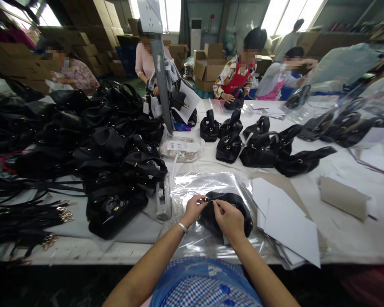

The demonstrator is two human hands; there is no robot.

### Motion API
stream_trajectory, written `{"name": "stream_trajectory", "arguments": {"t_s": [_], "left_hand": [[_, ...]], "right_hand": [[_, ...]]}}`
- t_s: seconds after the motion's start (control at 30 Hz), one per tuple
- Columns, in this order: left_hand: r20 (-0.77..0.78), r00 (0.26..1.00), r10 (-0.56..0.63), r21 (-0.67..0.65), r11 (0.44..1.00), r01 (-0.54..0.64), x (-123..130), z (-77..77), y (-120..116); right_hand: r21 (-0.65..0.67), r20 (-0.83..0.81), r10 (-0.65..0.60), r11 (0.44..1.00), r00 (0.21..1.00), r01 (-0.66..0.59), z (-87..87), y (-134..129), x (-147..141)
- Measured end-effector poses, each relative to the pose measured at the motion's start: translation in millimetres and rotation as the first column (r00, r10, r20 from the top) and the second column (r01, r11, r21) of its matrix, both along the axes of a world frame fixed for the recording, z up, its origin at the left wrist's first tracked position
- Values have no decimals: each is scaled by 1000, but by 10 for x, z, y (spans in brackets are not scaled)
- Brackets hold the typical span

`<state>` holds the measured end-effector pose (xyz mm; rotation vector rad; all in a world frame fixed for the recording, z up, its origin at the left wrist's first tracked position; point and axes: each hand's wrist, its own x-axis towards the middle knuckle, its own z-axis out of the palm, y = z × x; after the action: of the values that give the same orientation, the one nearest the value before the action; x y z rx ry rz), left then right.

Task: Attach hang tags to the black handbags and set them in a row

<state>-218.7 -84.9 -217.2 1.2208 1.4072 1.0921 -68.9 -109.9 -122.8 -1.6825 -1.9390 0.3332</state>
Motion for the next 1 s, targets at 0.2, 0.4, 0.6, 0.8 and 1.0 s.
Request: {"name": "stream_trajectory", "arguments": {"t_s": [0.2,0.4,0.6,0.8,1.0], "left_hand": [[4,1000,-5,16,1000,5,0,0,10],[-15,1000,-19,20,1000,19,-24,14,7],[-43,999,-18,18,1000,18,-21,28,14],[-114,994,-8,63,998,15,-27,104,27],[-142,987,-70,48,996,77,-151,166,-48]], "right_hand": [[49,46,-5,999,999,3,-5,6,-38],[75,27,-35,997,999,33,-45,43,-32],[36,89,-1,999,996,-3,-131,18,-40],[-75,41,53,996,998,-50,-237,-62,-100],[-308,-279,-20,949,960,-69,-120,-80,-109]]}}
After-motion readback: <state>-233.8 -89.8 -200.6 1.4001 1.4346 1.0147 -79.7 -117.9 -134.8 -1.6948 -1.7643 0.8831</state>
